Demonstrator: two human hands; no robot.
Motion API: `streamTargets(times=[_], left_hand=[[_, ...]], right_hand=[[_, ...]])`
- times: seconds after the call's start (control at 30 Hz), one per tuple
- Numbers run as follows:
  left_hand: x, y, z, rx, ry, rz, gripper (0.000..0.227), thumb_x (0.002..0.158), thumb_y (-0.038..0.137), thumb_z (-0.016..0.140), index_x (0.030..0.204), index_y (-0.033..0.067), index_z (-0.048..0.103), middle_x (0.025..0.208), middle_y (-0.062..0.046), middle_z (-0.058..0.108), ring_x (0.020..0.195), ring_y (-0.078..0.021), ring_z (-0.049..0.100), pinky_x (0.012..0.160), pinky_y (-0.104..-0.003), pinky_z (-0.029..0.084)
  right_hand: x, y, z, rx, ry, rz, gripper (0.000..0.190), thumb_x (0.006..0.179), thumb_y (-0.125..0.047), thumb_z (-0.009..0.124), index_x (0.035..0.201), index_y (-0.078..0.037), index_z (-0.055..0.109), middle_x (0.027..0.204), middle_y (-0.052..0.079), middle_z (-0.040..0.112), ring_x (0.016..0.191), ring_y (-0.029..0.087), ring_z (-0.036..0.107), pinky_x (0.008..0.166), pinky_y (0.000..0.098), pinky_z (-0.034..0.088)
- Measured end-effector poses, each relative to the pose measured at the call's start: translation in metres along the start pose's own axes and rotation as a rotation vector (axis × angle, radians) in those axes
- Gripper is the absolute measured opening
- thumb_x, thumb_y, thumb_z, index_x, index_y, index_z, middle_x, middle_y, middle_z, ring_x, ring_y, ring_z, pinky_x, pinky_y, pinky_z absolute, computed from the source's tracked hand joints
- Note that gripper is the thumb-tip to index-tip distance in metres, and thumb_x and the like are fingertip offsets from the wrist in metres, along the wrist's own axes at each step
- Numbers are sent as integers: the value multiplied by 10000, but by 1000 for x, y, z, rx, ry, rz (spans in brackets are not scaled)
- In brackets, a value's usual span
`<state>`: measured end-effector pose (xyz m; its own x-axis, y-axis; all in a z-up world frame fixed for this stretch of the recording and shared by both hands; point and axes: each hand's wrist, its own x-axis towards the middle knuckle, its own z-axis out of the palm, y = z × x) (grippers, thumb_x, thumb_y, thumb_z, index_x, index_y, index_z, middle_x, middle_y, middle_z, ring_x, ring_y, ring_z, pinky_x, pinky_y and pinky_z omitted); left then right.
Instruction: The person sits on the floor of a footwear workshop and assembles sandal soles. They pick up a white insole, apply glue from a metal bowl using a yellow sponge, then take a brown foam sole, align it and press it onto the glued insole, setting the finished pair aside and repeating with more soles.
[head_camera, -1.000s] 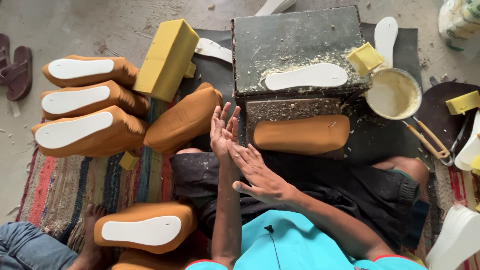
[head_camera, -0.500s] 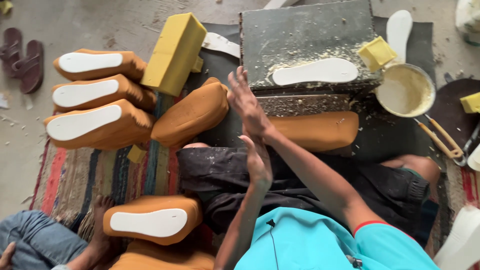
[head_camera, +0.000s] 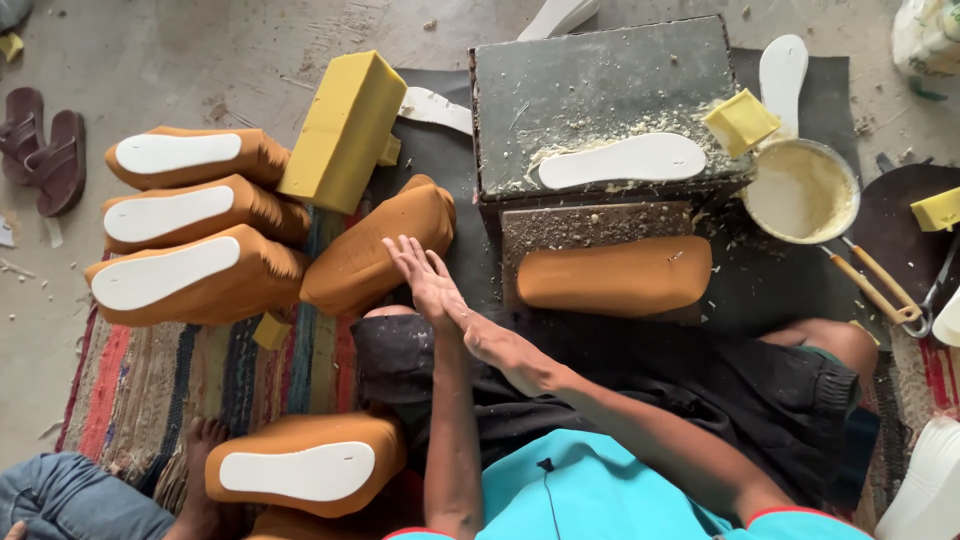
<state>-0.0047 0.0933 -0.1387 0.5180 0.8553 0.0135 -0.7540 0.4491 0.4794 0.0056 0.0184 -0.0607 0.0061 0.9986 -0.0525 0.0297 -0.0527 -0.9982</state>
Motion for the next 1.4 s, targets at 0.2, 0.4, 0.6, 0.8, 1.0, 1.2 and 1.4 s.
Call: streamTargets(times=[0.2,0.4,0.6,0.8,1.0,1.2,1.4], left_hand=[[-2,7,4,-81,-147,66,788,1042,425,494,1677,177,98,1733,6,180,1569,-149,267,1261,-374,243],[-22,15,-1,-54,-110,49,744,1067,383,469,1672,165,94,1724,-40,199,1571,-194,262,1247,-380,278],[-19,20,3,-20,-65,7,691,1098,334,438,1666,152,90,1713,-96,221,1574,-248,254,1230,-389,319],[-4,58,19,1119,312,358,186,1082,153,604,1224,53,668,1176,-93,654,976,-245,590,880,-393,498],[-69,65,7,1526,-733,439,191,875,83,753,1043,46,669,1080,-73,662,981,-310,630,908,-424,504],[-99,69,-12,1731,-939,382,197,851,169,782,969,52,675,1042,-121,603,1049,-332,602,892,-452,489],[-103,80,-23,1695,-632,279,156,895,105,744,1013,26,680,1086,-158,614,1024,-348,636,874,-423,537]], right_hand=[[43,-5,-30,-129,217,-280,735,1103,-546,240,1682,-104,138,1779,97,49,1660,261,27,1349,442,43],[53,-28,-55,-219,317,-462,773,1110,-614,248,1699,-128,128,1796,86,-6,1681,269,-30,1371,451,14],[12,75,-18,-46,332,-291,857,1116,-584,347,1636,-69,-98,1761,120,-57,1619,289,43,1284,458,101],[-83,29,-11,-263,342,-155,353,1033,-235,569,1311,-26,632,1365,165,645,1280,309,627,1085,401,484],[-139,128,-39,-642,365,156,135,888,-171,715,925,-43,739,925,144,726,886,339,712,803,412,566],[-119,82,-38,-542,281,-74,204,907,-166,689,1033,-7,669,988,180,664,941,373,658,819,435,534],[-117,119,-31,-556,287,-13,157,948,-140,646,1061,-32,633,977,173,653,906,389,659,781,445,543]])
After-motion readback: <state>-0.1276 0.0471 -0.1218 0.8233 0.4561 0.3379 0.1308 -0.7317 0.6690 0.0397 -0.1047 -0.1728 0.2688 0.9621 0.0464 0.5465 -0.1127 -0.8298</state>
